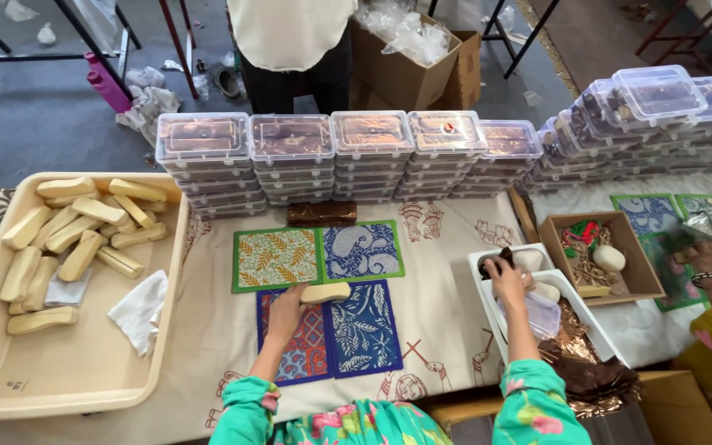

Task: The person wipes a wooden block with a white cloth, then wraps it in foil. They place the wrapped block into a clear plastic container, close the lid, and stack it with other containers. The person repeats the process with another wooden block.

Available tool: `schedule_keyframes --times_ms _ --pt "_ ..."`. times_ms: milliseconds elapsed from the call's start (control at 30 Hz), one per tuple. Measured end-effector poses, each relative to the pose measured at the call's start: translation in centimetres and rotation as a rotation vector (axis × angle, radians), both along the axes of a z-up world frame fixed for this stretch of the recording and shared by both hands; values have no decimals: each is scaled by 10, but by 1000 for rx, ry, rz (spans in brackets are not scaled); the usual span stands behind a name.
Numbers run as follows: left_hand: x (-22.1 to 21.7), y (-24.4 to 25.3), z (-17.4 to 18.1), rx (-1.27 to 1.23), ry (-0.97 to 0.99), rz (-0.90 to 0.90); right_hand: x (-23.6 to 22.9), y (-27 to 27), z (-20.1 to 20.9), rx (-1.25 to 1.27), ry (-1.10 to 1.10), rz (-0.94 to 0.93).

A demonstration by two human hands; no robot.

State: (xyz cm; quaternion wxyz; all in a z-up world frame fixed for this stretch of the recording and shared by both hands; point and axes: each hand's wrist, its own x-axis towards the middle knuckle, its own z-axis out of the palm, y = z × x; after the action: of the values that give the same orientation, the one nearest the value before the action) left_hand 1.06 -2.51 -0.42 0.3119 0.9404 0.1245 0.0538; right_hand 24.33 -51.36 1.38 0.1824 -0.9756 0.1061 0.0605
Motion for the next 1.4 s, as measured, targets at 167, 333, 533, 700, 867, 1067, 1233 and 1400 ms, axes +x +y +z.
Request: schedule_keyframes --times_ms 167,333,533,700,867,1067,1233,1400 --pt "4 2 3 -23 -30 24 26 -104 -72 -152 -389 63" --pt "7 4 5 -35 12 -6 23 -93 -44 -41 -229 52" --pt "4 5 9 -77 -32 10 37 -48 -68 25 -15 133" --pt "2 5 6 -80 -53 1 59 -77 -105 203 -169 -4" --pt "5 8 9 -93 -53 -10 47 -51 -73 166 -121 -11" --pt "2 8 14 -101 -19 -13 34 -27 -44 61 -71 -53" --pt "1 9 11 -77 -36 -14 16 7 34 285 -705 -132" --pt "0 6 -3 -89 -33 -28 -1 54 85 502 -1068 1"
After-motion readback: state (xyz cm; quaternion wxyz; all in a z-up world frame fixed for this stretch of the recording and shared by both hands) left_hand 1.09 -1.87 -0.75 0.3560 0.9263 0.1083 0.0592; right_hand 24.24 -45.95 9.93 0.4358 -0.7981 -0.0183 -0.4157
